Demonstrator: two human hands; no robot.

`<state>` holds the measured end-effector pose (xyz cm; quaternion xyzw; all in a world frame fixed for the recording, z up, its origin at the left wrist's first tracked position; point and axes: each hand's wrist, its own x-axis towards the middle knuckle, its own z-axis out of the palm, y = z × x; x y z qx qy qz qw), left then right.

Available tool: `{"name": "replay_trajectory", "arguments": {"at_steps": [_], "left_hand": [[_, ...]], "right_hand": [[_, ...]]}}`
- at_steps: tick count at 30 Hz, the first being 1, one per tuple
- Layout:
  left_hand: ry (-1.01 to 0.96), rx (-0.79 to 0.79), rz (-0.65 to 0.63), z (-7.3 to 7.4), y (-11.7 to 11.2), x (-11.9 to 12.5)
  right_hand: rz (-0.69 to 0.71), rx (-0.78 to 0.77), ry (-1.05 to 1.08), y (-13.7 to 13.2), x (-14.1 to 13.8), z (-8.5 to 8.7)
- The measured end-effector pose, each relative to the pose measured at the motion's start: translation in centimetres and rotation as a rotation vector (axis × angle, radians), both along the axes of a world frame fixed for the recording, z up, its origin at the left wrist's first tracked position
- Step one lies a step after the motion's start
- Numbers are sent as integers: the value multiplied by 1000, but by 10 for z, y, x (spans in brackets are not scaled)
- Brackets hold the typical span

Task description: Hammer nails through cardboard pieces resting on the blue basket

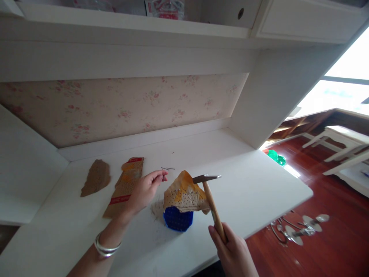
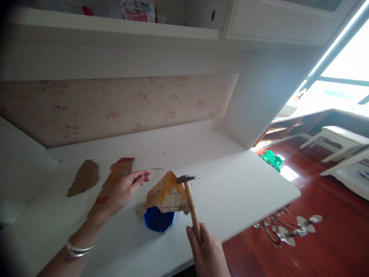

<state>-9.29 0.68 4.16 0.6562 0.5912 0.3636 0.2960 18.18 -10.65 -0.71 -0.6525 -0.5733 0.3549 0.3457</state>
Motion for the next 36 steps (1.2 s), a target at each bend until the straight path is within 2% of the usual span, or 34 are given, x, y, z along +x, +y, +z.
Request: {"name": "replay_trajectory", "arguments": {"at_steps": [3, 7, 13, 19, 24, 28, 36], "left_hand": [[-129, -57, -46, 8, -10, 16], [-168, -90, -51, 2, -14, 27], [-70, 62, -86, -6, -10, 40], [-134, -33, 0, -23, -9, 53], [-80, 52, 31, -36, -8, 55], [14, 112, 58, -36, -8, 55], [108, 162, 56, -32, -8, 59]], "right_hand": [[-12, -7, 17, -1, 0, 1], [-25, -5, 31, -3, 0, 3], [-3, -2, 37, -2, 0, 6], [10, -6, 47, -2, -1, 6], [67, -37, 50, -2, 1, 7], [42, -29, 48, -2, 0, 8], [108, -71, 12, 0, 3, 4]]}}
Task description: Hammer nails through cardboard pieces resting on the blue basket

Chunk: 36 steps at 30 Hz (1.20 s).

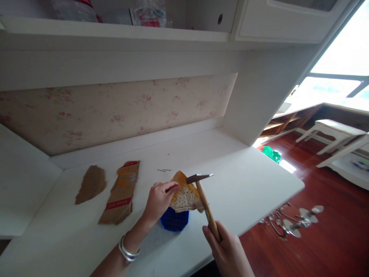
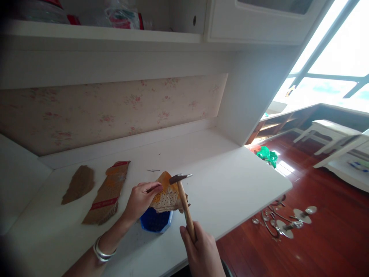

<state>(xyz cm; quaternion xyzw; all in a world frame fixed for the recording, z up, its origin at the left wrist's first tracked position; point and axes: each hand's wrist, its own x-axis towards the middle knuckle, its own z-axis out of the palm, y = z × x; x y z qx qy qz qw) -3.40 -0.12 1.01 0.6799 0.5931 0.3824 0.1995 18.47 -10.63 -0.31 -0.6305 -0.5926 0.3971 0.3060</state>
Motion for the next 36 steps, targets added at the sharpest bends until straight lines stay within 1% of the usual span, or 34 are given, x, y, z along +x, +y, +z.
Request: {"name": "replay_trajectory", "arguments": {"at_steps": [4, 7, 11, 15, 19, 23, 28, 34, 36], "left_hand": [[38, 14, 3, -1, 2, 1], [55, 30, -12, -3, 2, 2], [65, 101, -66, -7, 2, 1], [80, 138, -129, -9, 2, 1], [86, 140, -135, -11, 2, 1], [74, 145, -140, -13, 1, 2], [81, 142, -141, -12, 1, 2], [75, 150, -132, -14, 1, 3], [92, 144, -132, -14, 1, 3]], "right_hand": [[8, 0, -3, 0, 0, 1], [6, 12, 18, -1, -3, 5], [-25, 78, 72, -1, -10, 13], [-3, 111, 109, 2, -16, 17], [40, 106, 92, 5, -18, 17], [33, 124, 93, 5, -17, 16], [80, 102, 83, 5, -15, 16], [41, 159, 85, 2, -16, 14], [53, 154, 61, 2, -15, 12]]}}
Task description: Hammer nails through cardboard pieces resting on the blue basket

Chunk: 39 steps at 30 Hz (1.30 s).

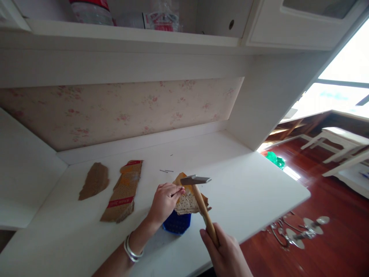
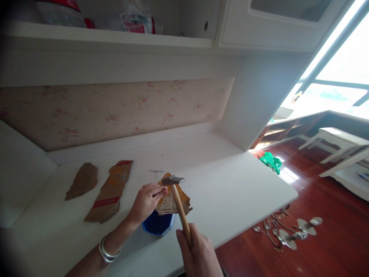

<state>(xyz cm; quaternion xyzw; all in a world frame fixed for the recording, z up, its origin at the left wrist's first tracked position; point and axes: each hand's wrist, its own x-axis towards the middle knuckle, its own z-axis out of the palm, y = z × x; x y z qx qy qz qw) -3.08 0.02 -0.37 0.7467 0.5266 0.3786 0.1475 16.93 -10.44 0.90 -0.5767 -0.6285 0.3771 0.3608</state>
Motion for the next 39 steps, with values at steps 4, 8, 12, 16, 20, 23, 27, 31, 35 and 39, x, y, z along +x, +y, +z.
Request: {"name": "replay_trajectory", "arguments": {"at_steps": [4, 8, 12, 16, 20, 23, 27, 31, 35, 39], "left_hand": [[5, -4, 2, 0, -1, 0], [-25, 8, -14, 0, -1, 0], [18, -11, 2, 2, -1, 0], [5, 14, -16, 1, -1, -1], [22, 6, -14, -1, -2, -1], [23, -5, -11, 0, -2, -1], [11, 6, -22, 3, -3, -1], [33, -2, -9, 4, -3, 0], [25, 13, -21, 4, -5, 0], [64, 18, -14, 5, -7, 1]], "right_hand": [[10, 8, -28, -1, 2, -4], [-39, 65, -49, -1, 2, -7], [-6, 60, -81, -1, 3, -9], [-23, 60, -55, 0, 4, -6], [-3, 48, -76, 1, 4, -6], [11, 48, -68, 0, 4, -7], [-7, 60, -54, 0, 4, -7], [27, 44, -91, 0, 5, -9], [-9, 85, -104, -1, 5, -13], [34, 70, -121, -2, 6, -18]]}}
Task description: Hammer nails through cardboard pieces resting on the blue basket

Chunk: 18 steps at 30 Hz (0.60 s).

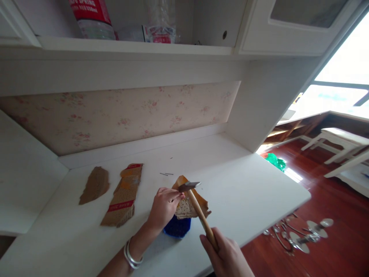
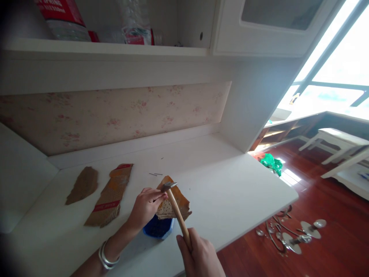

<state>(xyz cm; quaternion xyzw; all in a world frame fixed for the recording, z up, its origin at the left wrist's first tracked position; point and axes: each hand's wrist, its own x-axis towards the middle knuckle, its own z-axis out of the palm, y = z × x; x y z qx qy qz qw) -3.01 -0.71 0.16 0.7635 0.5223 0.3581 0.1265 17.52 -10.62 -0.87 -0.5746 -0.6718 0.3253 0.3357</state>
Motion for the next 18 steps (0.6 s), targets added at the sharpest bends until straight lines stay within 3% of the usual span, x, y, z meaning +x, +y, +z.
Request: {"name": "replay_trajectory", "arguments": {"at_steps": [11, 18], "left_hand": [[-33, 14, -11, -5, 2, 0], [-23, 30, -15, -6, 1, -1]], "right_hand": [[-27, 112, -42, -2, -1, -13], [-11, 86, -80, -4, 3, -16]]}}
